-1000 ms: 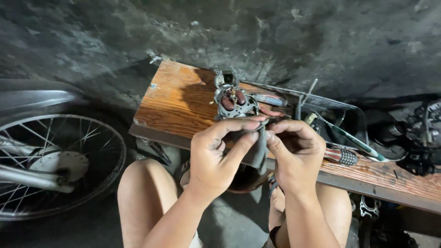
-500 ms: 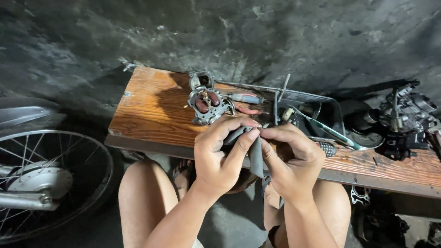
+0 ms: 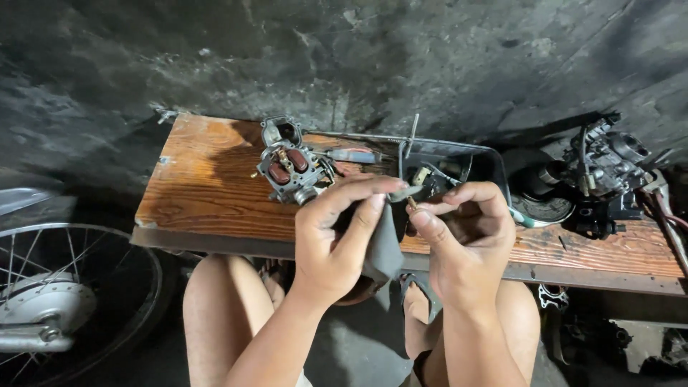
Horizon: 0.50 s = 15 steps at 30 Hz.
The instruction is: The person cleans a carburetor by scrubbing small metal parts with a toothbrush and wiping them with a cloth. They then reassemble the carburetor components on a wooden workbench using a screwdriver.
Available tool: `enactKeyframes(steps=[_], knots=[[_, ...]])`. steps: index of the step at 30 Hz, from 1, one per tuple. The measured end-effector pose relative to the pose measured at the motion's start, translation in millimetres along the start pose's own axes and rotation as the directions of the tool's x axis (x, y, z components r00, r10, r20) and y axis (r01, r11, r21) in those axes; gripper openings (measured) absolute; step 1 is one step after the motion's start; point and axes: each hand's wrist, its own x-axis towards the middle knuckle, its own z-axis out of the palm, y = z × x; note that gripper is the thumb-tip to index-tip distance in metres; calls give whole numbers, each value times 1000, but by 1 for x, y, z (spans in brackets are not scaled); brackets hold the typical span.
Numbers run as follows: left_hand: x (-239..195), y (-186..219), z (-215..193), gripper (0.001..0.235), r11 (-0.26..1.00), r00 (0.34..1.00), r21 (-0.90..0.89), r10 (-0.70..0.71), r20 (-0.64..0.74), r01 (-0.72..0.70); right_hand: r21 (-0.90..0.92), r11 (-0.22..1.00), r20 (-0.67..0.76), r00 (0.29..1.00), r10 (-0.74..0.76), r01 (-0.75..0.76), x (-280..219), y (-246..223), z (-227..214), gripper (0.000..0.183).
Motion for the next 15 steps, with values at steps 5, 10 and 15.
enactKeyframes(steps=[5,10,15], knots=[[6,6,5,19,999,996,41,-39,82,35,-130,991,6,1000,-17,18,4,-4,-10,36],[7,-2,16,11,1000,999,3,-10,36,10,-171,985,-11,1000,-22,20,7,-6,-12,39],[5,-9,21,14,990,992,-91,-110,-56,105,-305,947,187,969,160,-97,17,-18,1,81]])
